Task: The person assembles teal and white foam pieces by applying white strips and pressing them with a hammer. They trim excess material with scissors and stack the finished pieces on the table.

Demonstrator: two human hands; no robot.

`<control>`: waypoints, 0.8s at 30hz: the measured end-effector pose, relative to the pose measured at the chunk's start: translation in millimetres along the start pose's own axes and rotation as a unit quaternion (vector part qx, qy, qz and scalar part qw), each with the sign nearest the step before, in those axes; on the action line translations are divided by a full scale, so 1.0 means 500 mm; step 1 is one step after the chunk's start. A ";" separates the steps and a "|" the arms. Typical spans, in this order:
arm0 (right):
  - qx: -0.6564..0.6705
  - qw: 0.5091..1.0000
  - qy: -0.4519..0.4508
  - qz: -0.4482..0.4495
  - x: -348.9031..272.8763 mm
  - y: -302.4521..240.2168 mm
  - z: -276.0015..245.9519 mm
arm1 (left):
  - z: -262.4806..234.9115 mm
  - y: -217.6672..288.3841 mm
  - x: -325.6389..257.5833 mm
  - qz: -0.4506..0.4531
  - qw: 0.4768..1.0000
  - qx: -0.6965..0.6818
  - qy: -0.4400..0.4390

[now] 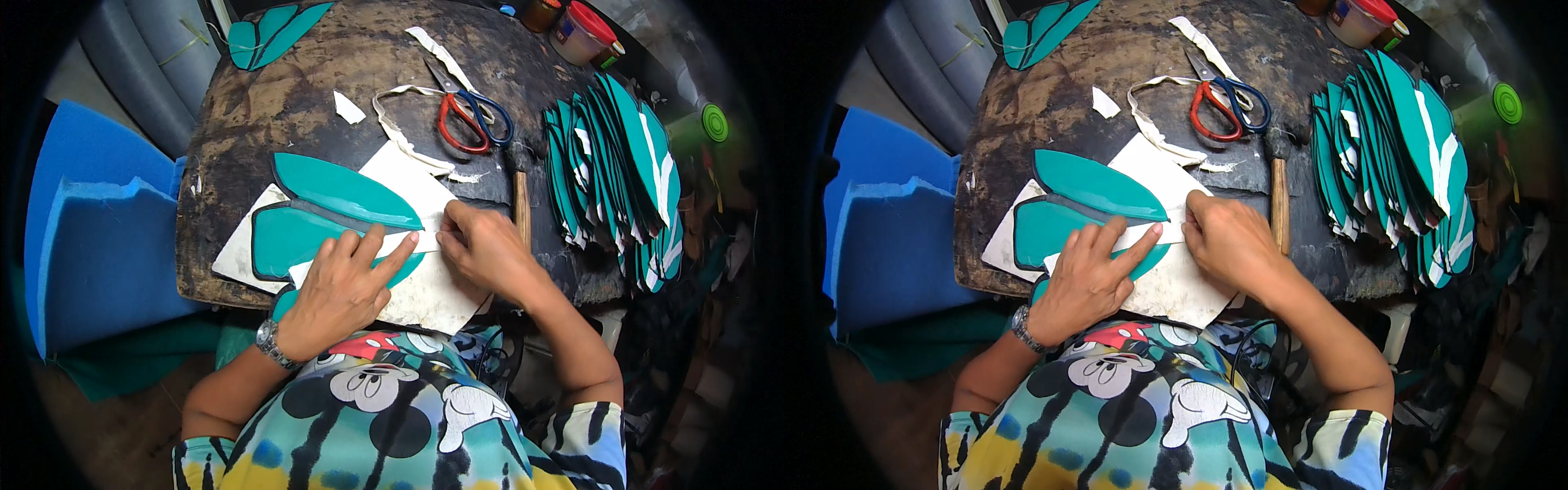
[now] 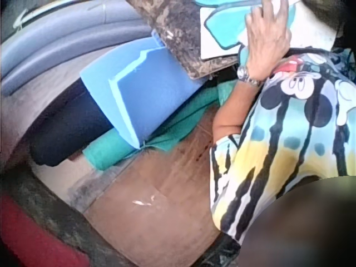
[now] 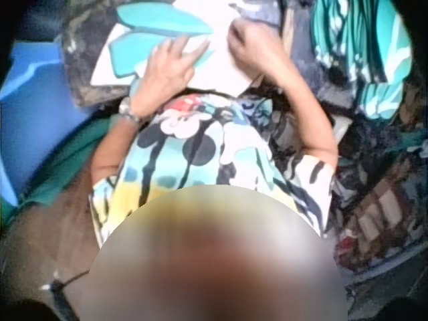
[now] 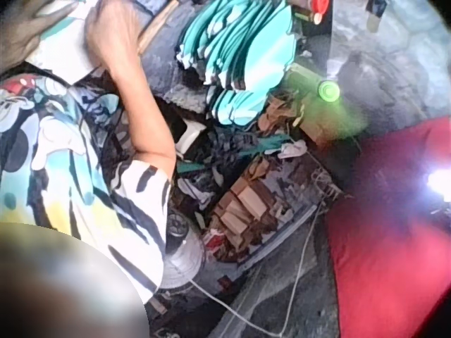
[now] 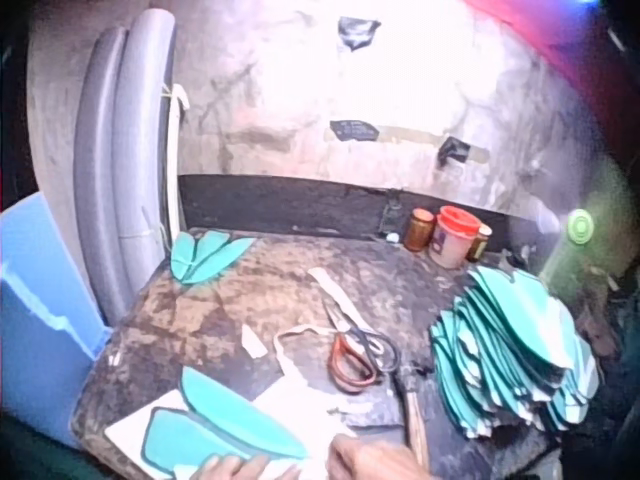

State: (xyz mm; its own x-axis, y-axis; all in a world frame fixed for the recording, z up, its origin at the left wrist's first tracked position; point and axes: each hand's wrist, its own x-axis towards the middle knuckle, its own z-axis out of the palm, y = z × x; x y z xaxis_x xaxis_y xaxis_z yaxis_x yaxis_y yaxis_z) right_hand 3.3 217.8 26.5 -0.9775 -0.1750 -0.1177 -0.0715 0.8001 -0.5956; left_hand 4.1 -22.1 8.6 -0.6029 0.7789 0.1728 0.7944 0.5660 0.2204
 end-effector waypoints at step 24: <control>-0.127 0.991 -0.051 0.010 -0.137 -0.112 -0.086 | 0.015 -0.022 -0.016 -0.043 0.995 -0.001 0.095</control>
State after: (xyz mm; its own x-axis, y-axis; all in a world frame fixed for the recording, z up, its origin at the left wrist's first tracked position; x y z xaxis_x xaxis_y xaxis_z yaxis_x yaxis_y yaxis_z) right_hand 65.9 209.5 102.2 -0.9552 -0.2044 -0.2139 -0.1128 0.9200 -0.3753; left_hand 0.6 -32.4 -2.4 -0.6719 0.6627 0.3308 0.7392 0.6280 0.2433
